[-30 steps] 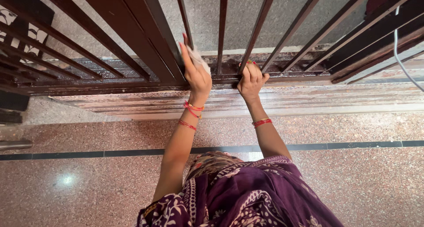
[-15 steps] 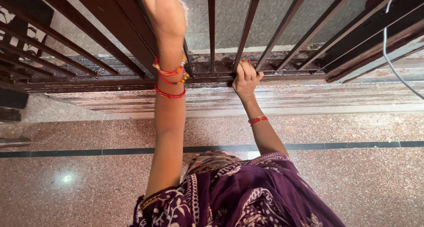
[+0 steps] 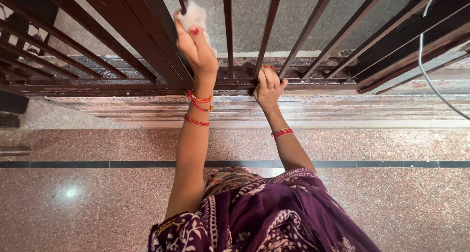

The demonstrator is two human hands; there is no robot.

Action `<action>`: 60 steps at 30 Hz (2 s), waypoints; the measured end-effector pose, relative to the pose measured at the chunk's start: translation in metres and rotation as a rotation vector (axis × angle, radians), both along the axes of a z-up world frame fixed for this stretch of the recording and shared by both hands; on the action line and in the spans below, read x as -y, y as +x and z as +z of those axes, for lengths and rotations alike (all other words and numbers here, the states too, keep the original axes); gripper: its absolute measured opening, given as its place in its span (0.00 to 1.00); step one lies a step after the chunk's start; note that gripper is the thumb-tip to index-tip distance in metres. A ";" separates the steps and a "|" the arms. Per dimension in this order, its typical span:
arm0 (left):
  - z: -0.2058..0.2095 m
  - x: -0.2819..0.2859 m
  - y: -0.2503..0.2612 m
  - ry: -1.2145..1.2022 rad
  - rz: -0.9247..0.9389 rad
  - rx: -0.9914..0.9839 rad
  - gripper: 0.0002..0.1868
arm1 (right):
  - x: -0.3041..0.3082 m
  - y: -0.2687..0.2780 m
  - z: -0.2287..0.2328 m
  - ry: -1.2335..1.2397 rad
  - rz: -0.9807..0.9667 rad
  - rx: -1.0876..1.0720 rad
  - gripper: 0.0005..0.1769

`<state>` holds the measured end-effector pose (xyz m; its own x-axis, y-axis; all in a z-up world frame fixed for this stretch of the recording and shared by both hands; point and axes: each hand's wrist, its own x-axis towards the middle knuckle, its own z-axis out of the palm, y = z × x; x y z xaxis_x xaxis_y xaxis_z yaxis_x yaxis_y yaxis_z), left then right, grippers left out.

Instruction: The person scrubs the bottom horizontal bar of a brown metal railing using a yellow sponge in their left hand and a white cloth in their right hand. They repeatedly scrub and wipe the same section of the railing throughout the clip.

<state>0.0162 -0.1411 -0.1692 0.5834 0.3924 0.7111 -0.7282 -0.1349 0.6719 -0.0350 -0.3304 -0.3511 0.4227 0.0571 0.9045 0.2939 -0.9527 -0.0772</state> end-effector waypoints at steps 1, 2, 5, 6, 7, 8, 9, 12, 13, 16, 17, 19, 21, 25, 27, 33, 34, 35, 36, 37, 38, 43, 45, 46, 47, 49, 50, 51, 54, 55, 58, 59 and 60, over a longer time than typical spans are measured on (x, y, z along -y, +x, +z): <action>-0.009 0.000 -0.002 -0.002 0.009 -0.037 0.29 | 0.000 0.000 -0.001 -0.002 0.001 -0.003 0.27; -0.018 0.000 -0.004 0.004 0.005 -0.020 0.27 | 0.000 0.000 -0.001 -0.001 0.002 -0.010 0.27; -0.047 0.001 -0.011 0.012 -0.009 0.001 0.24 | 0.001 -0.001 -0.003 0.000 0.007 -0.022 0.27; -0.055 0.001 -0.013 0.007 -0.014 -0.009 0.24 | 0.001 0.000 -0.003 -0.001 0.012 -0.020 0.27; -0.063 0.002 -0.015 0.002 -0.018 -0.020 0.24 | 0.001 0.000 -0.004 -0.001 0.016 -0.017 0.27; -0.069 0.004 -0.017 -0.065 -0.065 -0.064 0.26 | 0.001 0.001 -0.004 -0.002 0.016 -0.012 0.27; -0.073 0.006 -0.020 -0.130 -0.112 -0.108 0.28 | 0.001 0.002 -0.004 -0.003 0.015 -0.006 0.27; -0.072 0.014 -0.029 -0.249 -0.211 -0.084 0.31 | 0.002 0.001 -0.005 -0.005 0.017 -0.005 0.26; -0.067 0.015 -0.030 -0.275 -0.235 -0.047 0.31 | 0.002 0.001 -0.004 -0.005 0.018 -0.005 0.26; -0.047 0.023 -0.029 -0.309 -0.210 0.052 0.27 | 0.001 0.001 -0.002 -0.018 0.000 0.013 0.25; -0.037 0.023 -0.027 -0.290 -0.180 0.070 0.28 | 0.001 0.003 -0.001 -0.018 -0.001 0.017 0.25; -0.015 0.022 -0.027 -0.253 -0.117 0.094 0.28 | 0.001 0.001 -0.002 -0.019 -0.002 0.013 0.25; 0.013 0.022 -0.021 -0.377 -0.057 -0.003 0.27 | 0.001 0.001 -0.003 -0.018 -0.011 0.018 0.25; 0.074 0.027 -0.031 -0.298 0.150 0.367 0.21 | 0.001 0.001 -0.003 -0.015 -0.001 0.009 0.27; 0.090 0.041 -0.043 -0.362 0.102 0.389 0.24 | 0.001 0.002 -0.004 -0.015 -0.001 0.008 0.27; 0.105 0.079 -0.016 0.157 0.342 0.377 0.27 | 0.002 0.001 -0.007 0.000 0.019 -0.025 0.27; 0.103 0.081 -0.021 0.190 0.330 0.377 0.28 | 0.002 0.000 -0.006 -0.001 0.019 -0.026 0.27; 0.101 0.083 -0.026 0.223 0.318 0.378 0.30 | 0.003 0.000 -0.005 -0.001 0.020 -0.023 0.27; 0.098 0.085 -0.032 0.192 0.287 0.354 0.30 | 0.002 0.000 -0.005 0.000 0.019 -0.020 0.27; 0.095 0.085 -0.037 0.130 0.238 0.287 0.29 | 0.002 0.000 -0.005 0.001 0.019 -0.016 0.27; 0.090 0.086 -0.041 0.064 0.190 0.220 0.29 | 0.003 0.001 -0.004 -0.004 0.016 -0.012 0.27; 0.048 0.074 -0.040 0.082 0.120 0.116 0.24 | 0.002 0.000 -0.004 -0.001 0.015 -0.007 0.28; 0.026 0.074 -0.045 0.078 0.068 -0.019 0.22 | 0.002 -0.001 -0.005 -0.003 0.016 -0.006 0.28; 0.017 0.073 -0.049 0.078 0.042 -0.087 0.21 | 0.001 -0.001 -0.005 -0.004 0.017 -0.006 0.28; 0.010 0.072 -0.052 0.075 0.001 -0.062 0.20 | 0.001 -0.001 -0.005 -0.003 0.020 -0.009 0.28; 0.006 0.071 -0.055 0.068 -0.086 -0.011 0.19 | 0.002 0.000 -0.005 -0.001 0.022 -0.011 0.28; 0.008 0.070 -0.054 0.055 -0.116 -0.033 0.19 | 0.002 0.001 -0.004 -0.001 0.019 -0.006 0.28; 0.012 0.070 -0.052 0.041 -0.147 -0.054 0.20 | 0.002 0.003 -0.004 -0.002 0.016 -0.002 0.28; 0.029 0.063 -0.045 -0.059 -0.349 -0.041 0.22 | 0.002 0.001 -0.005 -0.001 0.015 -0.010 0.27; 0.036 0.059 -0.039 -0.102 -0.434 -0.021 0.22 | 0.002 0.001 -0.005 0.000 0.016 -0.014 0.27; 0.059 0.054 -0.021 -0.150 -0.458 0.003 0.22 | 0.002 0.002 -0.006 -0.002 0.006 -0.015 0.27; 0.065 0.054 -0.023 -0.093 -0.357 0.087 0.21 | 0.002 0.001 -0.007 -0.003 0.005 -0.017 0.27; 0.075 0.056 -0.023 -0.031 -0.261 0.174 0.23 | 0.001 0.001 -0.007 -0.003 0.001 -0.017 0.27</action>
